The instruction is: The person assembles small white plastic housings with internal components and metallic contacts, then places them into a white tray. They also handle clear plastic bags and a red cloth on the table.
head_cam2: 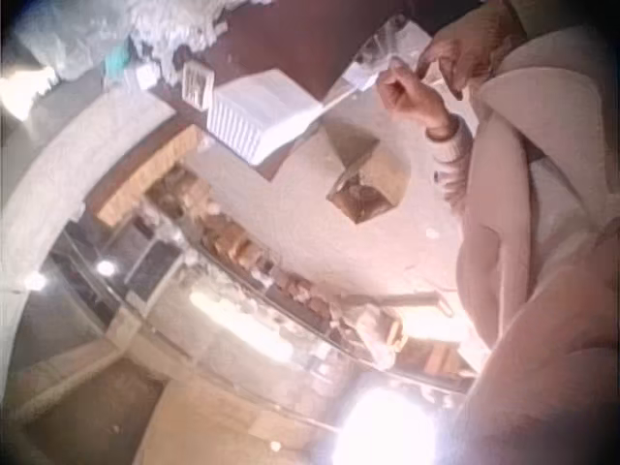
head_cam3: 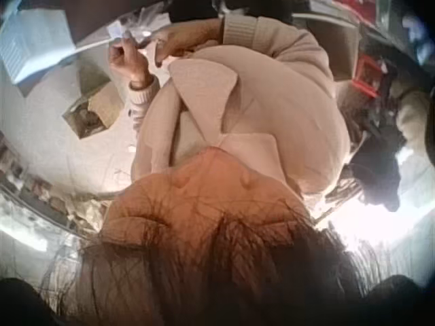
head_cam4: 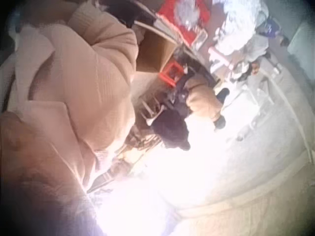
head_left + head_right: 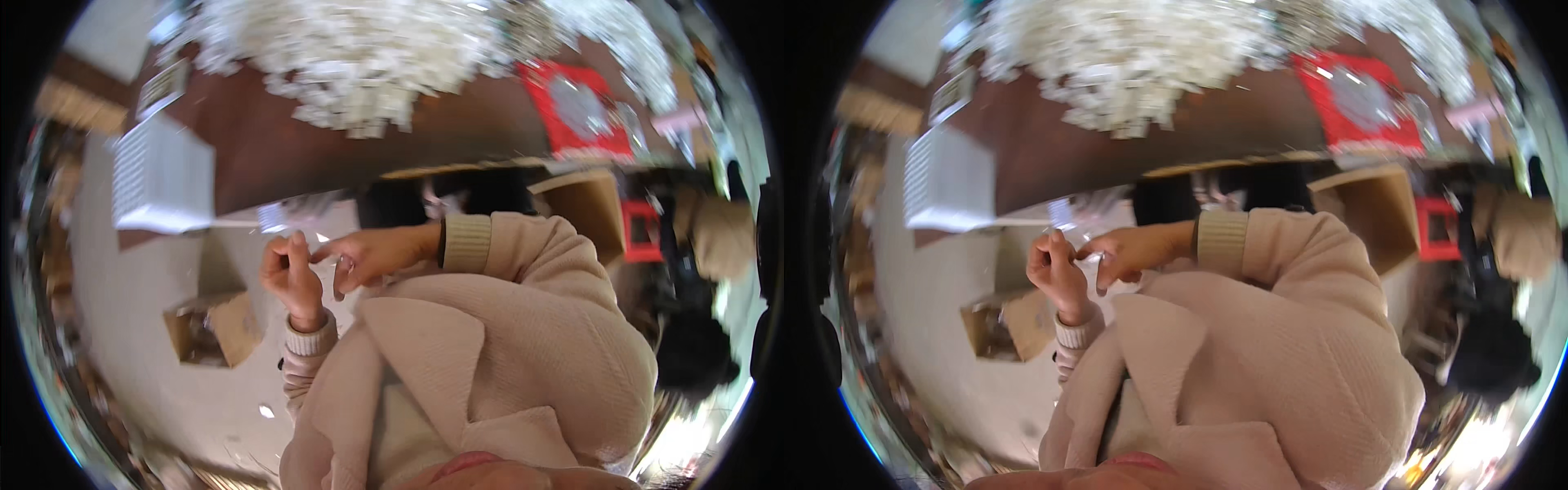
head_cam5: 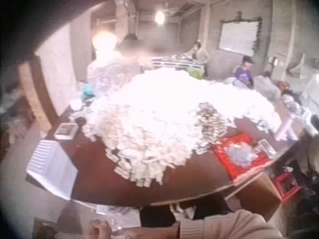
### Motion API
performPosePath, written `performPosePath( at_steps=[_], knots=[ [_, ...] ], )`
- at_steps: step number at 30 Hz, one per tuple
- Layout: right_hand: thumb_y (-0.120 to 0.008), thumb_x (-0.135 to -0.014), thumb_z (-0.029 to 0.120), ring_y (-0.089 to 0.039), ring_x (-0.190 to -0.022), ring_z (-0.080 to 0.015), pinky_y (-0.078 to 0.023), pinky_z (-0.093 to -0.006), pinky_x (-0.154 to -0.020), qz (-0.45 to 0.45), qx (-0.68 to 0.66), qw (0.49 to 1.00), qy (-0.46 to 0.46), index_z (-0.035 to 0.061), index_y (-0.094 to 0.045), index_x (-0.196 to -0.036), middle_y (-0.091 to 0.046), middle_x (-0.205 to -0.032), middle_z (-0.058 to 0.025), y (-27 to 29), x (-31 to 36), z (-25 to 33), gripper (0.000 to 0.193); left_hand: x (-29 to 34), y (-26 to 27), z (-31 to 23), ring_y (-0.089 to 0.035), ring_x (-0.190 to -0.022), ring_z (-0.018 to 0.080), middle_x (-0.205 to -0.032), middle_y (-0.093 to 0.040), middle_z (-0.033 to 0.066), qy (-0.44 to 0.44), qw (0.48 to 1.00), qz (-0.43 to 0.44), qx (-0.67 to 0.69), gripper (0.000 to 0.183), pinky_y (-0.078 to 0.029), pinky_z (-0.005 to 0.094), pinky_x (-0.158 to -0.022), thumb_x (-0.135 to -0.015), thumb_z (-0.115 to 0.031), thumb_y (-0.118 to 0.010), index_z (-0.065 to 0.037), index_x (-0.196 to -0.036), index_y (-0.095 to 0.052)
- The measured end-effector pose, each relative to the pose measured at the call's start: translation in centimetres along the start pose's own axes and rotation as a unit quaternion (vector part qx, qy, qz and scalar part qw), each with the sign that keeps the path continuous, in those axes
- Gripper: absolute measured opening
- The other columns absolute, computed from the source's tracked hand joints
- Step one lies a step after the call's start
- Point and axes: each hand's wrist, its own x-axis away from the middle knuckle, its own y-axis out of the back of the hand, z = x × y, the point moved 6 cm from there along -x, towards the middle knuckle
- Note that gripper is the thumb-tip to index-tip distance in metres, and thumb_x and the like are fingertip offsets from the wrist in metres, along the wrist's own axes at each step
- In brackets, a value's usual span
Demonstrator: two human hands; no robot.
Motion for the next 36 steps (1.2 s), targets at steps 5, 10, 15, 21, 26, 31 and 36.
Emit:
performPosePath(
  at_steps=[5, 10, 15, 21, 26, 31, 36],
  knots=[
    [-0.06, -0.097, 0.024, -0.046, -0.06, -0.0051, -0.038, -0.0216, -0.052, -0.281, 0.128, 0.945, 0.105, 0.0045, -0.069, -0.103, -0.058, -0.075, 0.0007, 3.2, 15.1, 1.0, 0.022, 3.3, -15.1, -0.2, -0.04, -0.059, 0.0097, -0.07, -0.049, 0.0024, 0.282, 0.815, 0.369, 0.346, 0.021, -0.034, 0.0247, -0.054, -0.1, -0.017, -0.058, -0.005, -0.084, -0.054],
    [-0.058, -0.1, 0.027, -0.044, -0.057, -0.0044, -0.036, -0.0209, -0.051, -0.593, -0.044, 0.788, 0.161, 0.0078, -0.067, -0.101, -0.049, -0.066, 0.0053, 2.6, 33.1, -3.7, 0.021, 7.8, -22.7, -1.8, -0.062, -0.099, 0.0234, -0.126, -0.058, 0.0175, 0.269, 0.708, 0.558, 0.338, 0.044, -0.052, 0.0305, -0.08, -0.096, -0.026, -0.063, 0.005, -0.127, -0.058],
    [-0.049, -0.104, 0.02, -0.038, -0.051, -0.0053, -0.029, -0.0225, -0.045, -0.817, -0.038, 0.486, 0.308, 0.0015, -0.064, -0.105, -0.045, -0.064, 0.0035, 4.4, 48.7, -12.6, 0.024, 9.8, -23.3, -0.3, -0.066, -0.103, 0.0248, -0.118, -0.066, 0.0171, 0.307, 0.675, 0.593, 0.315, 0.045, -0.054, 0.0327, -0.084, -0.096, -0.024, -0.062, 0.005, -0.132, -0.057],
    [-0.056, -0.099, 0.023, -0.059, -0.072, -0.0152, -0.051, -0.0304, -0.063, -0.887, -0.12, 0.364, 0.256, -0.0003, -0.06, -0.123, -0.064, -0.09, -0.0071, 11.5, 55.7, -32.0, 0.034, 8.8, -19.4, 3.3, -0.062, -0.076, 0.0164, -0.095, -0.069, 0.0119, 0.317, 0.812, 0.462, 0.166, 0.029, -0.051, 0.0278, -0.074, -0.096, -0.013, -0.056, 0.004, -0.119, -0.061],
    [-0.083, -0.077, 0.027, -0.063, -0.099, -0.0265, -0.051, -0.0364, -0.09, -0.882, -0.071, 0.465, -0.017, -0.0108, -0.057, -0.126, -0.066, -0.118, -0.0168, 15.2, 54.9, -38.6, 0.067, 5.0, -12.5, 4.3, -0.065, -0.083, 0.0145, -0.094, -0.069, 0.0085, 0.238, 0.913, 0.265, 0.197, 0.015, -0.051, 0.0267, -0.071, -0.096, -0.006, -0.061, 0.002, -0.109, -0.065],
    [-0.068, -0.093, 0.019, -0.051, -0.129, -0.0359, -0.043, -0.0438, -0.108, -0.911, 0.331, 0.245, 0.025, -0.0088, -0.043, -0.14, -0.046, -0.143, -0.0263, 12.3, 51.4, -18.9, 0.06, 0.1, 1.1, 2.1, -0.062, -0.098, 0.0168, -0.112, -0.065, 0.0122, -0.153, 0.977, -0.113, 0.094, 0.016, -0.051, 0.0284, -0.079, -0.098, -0.003, -0.055, 0.001, -0.113, -0.06],
    [-0.049, -0.104, 0.016, -0.053, -0.126, -0.028, -0.043, -0.0412, -0.107, -0.679, 0.3, 0.58, 0.337, -0.0041, -0.043, -0.142, -0.053, -0.138, -0.019, 10.5, 31.8, 1.9, 0.044, -5.1, 11.6, 3.0, -0.044, -0.131, 0.0297, -0.139, -0.045, 0.0218, -0.138, 0.896, -0.404, 0.117, 0.047, -0.033, 0.0406, -0.116, -0.102, -0.024, -0.049, 0.004, -0.138, -0.036]
  ],
)
